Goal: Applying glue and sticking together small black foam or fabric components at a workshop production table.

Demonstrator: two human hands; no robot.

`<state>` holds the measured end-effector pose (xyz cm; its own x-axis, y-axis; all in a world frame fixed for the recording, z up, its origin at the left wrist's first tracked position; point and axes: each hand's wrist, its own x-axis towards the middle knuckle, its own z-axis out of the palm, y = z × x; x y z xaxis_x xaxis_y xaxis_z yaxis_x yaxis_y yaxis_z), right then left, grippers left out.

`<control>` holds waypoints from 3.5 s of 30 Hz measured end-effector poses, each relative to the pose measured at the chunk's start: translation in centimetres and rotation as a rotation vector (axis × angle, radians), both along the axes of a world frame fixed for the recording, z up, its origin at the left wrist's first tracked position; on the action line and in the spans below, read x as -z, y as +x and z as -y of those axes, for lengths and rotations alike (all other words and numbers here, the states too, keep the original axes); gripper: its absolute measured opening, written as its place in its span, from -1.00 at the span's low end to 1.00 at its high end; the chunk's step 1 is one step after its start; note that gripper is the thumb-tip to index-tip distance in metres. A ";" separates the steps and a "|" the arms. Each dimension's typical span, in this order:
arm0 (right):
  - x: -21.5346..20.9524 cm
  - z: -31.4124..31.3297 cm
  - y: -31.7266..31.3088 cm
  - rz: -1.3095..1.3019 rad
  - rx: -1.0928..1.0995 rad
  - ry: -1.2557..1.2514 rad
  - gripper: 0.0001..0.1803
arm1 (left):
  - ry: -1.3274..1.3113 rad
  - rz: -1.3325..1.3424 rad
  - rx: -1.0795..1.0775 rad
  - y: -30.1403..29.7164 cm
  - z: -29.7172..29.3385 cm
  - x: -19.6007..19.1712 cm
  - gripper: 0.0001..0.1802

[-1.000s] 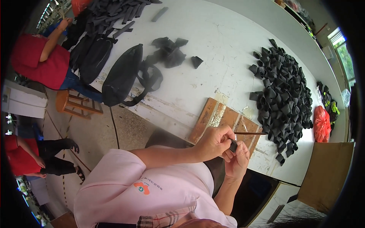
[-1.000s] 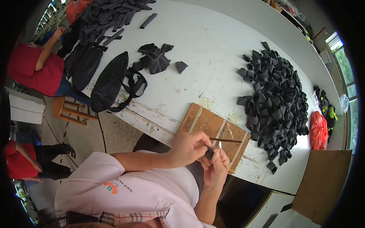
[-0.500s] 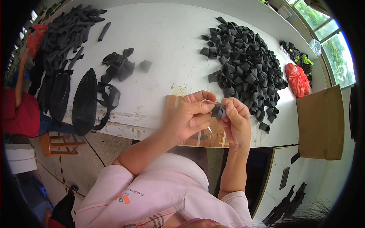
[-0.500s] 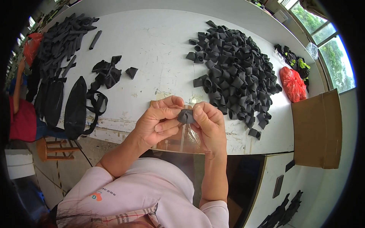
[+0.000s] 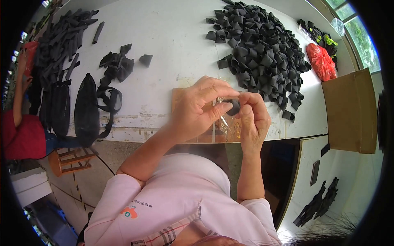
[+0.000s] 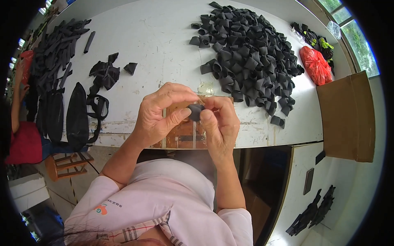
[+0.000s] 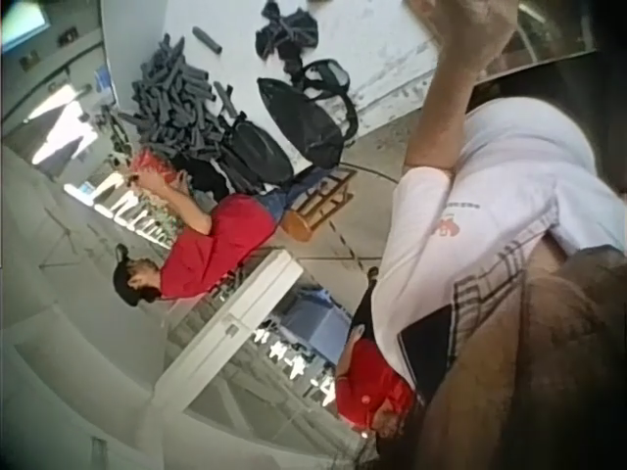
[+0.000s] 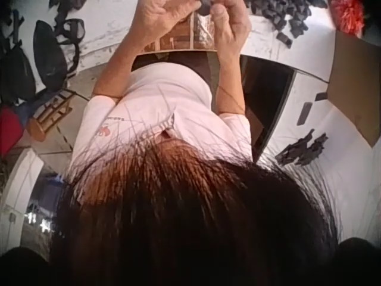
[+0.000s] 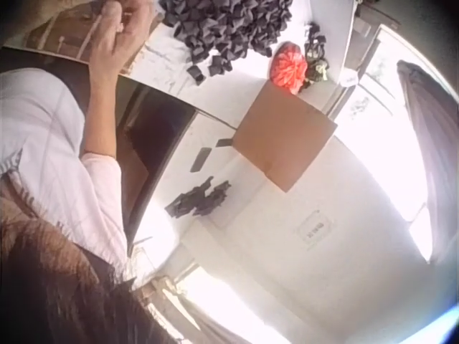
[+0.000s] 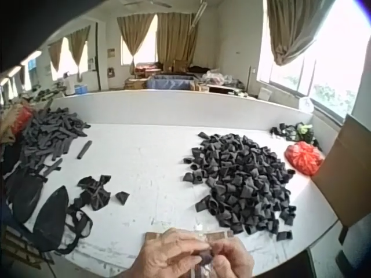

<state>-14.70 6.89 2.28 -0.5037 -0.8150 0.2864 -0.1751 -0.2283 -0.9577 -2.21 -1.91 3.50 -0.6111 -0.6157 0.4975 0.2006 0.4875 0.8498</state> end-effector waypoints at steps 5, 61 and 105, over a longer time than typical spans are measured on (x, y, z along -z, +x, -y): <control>-0.4 -0.1 1.3 -0.298 0.045 -0.047 -0.57 | 0.273 -0.154 0.085 0.1 -0.7 0.9 -0.85; 5.8 -1.6 4.5 0.792 -0.252 0.494 -0.80 | 1.080 0.043 0.166 5.4 -1.3 5.7 -0.74; 4.7 -2.7 3.6 1.234 -0.368 0.167 -0.94 | 1.105 0.052 0.026 2.9 -4.0 4.0 -0.80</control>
